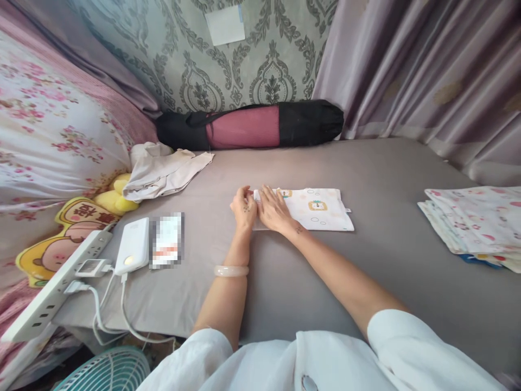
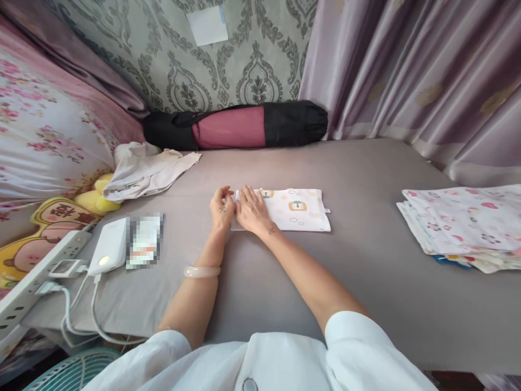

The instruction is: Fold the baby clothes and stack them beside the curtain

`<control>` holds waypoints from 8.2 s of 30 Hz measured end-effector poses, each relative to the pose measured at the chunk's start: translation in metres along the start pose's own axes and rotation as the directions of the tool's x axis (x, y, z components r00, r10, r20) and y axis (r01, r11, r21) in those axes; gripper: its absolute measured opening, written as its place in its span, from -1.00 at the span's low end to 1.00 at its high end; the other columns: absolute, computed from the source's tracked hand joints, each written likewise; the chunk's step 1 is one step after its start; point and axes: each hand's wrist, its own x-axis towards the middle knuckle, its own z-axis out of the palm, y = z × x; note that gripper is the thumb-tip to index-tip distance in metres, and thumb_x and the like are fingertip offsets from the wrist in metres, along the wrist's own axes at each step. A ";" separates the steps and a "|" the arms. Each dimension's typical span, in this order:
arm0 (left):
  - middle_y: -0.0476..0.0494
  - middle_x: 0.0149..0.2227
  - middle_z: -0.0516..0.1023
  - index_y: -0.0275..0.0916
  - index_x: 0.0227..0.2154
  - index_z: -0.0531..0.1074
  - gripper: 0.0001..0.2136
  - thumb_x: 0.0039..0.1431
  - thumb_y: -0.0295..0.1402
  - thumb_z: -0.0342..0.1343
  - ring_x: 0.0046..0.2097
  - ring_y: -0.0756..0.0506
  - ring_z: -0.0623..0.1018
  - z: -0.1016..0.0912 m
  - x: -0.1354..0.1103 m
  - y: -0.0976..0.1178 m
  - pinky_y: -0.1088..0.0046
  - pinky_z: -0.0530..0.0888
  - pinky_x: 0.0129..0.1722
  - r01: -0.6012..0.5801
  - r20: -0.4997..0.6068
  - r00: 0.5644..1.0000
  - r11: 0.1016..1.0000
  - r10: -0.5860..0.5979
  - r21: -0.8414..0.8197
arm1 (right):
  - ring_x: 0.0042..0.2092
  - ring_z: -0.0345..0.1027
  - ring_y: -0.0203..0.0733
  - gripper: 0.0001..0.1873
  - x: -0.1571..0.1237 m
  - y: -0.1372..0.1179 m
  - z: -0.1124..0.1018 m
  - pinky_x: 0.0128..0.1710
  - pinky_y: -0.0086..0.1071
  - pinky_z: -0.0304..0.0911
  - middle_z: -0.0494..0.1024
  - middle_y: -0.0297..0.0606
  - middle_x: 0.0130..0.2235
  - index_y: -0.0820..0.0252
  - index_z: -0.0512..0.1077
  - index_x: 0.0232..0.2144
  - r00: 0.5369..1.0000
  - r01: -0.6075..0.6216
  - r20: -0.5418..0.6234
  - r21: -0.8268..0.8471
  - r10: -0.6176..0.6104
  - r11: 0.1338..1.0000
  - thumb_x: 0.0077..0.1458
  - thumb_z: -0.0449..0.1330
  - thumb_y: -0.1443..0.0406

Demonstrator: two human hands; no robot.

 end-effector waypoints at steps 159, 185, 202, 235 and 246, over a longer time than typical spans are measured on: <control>-0.12 0.00 0.59 -0.08 -0.04 0.50 -0.44 -0.04 -0.66 -0.13 0.04 -0.13 0.50 -0.046 -0.027 0.005 -0.05 0.01 0.27 -0.737 0.618 0.619 0.631 0.485 0.243 | -0.04 0.42 -0.10 -0.59 -0.130 0.161 -0.081 0.12 -0.18 0.16 0.62 -0.16 -0.09 0.16 0.53 -0.08 0.946 0.147 -0.249 -0.239 -0.207 0.960 0.21 -0.05 0.46; -0.28 0.34 0.18 -0.29 0.25 0.19 -0.55 0.37 -0.33 -0.25 0.38 -0.23 0.10 0.053 -0.028 0.054 -0.02 -0.01 0.32 -0.607 0.583 0.750 0.677 0.312 0.417 | 0.40 -0.20 0.01 -0.41 -0.043 0.085 -0.040 0.35 0.00 -0.33 0.05 -0.03 0.38 0.41 0.14 0.30 0.993 -0.118 -0.043 -0.175 0.112 0.977 0.32 -0.21 0.26; -0.28 0.32 0.22 -0.26 0.26 0.21 -0.47 0.36 -0.11 -0.27 0.35 -0.30 0.15 0.058 -0.024 0.031 0.01 0.02 0.33 -0.525 0.559 0.802 0.695 0.211 0.491 | 0.41 -0.22 -0.04 -0.38 -0.044 0.101 -0.039 0.37 -0.01 -0.37 0.01 -0.14 0.40 0.35 0.07 0.34 0.956 -0.266 0.091 -0.145 0.281 0.953 0.32 -0.28 0.22; -0.36 0.34 0.16 -0.41 0.27 0.19 -0.43 0.37 -0.16 -0.32 0.39 -0.28 0.07 0.036 -0.006 0.015 -0.04 -0.05 0.35 -0.367 0.428 0.899 0.695 0.094 0.618 | 0.40 -0.22 0.02 -0.32 -0.056 0.126 -0.045 0.35 0.01 -0.33 0.01 0.02 0.39 0.50 0.07 0.32 0.874 -0.485 -0.070 -0.202 0.481 0.851 0.34 -0.31 0.15; -0.39 0.30 0.23 -0.43 0.24 0.24 -0.45 0.37 -0.17 -0.29 0.38 -0.28 0.10 0.036 -0.008 0.022 -0.06 -0.08 0.35 -0.367 0.399 0.908 0.710 0.132 0.601 | 0.41 -0.25 0.01 -0.33 -0.055 0.123 -0.047 0.35 0.01 -0.36 0.00 0.01 0.39 0.49 0.04 0.33 0.865 -0.496 -0.028 -0.191 0.501 0.847 0.35 -0.30 0.15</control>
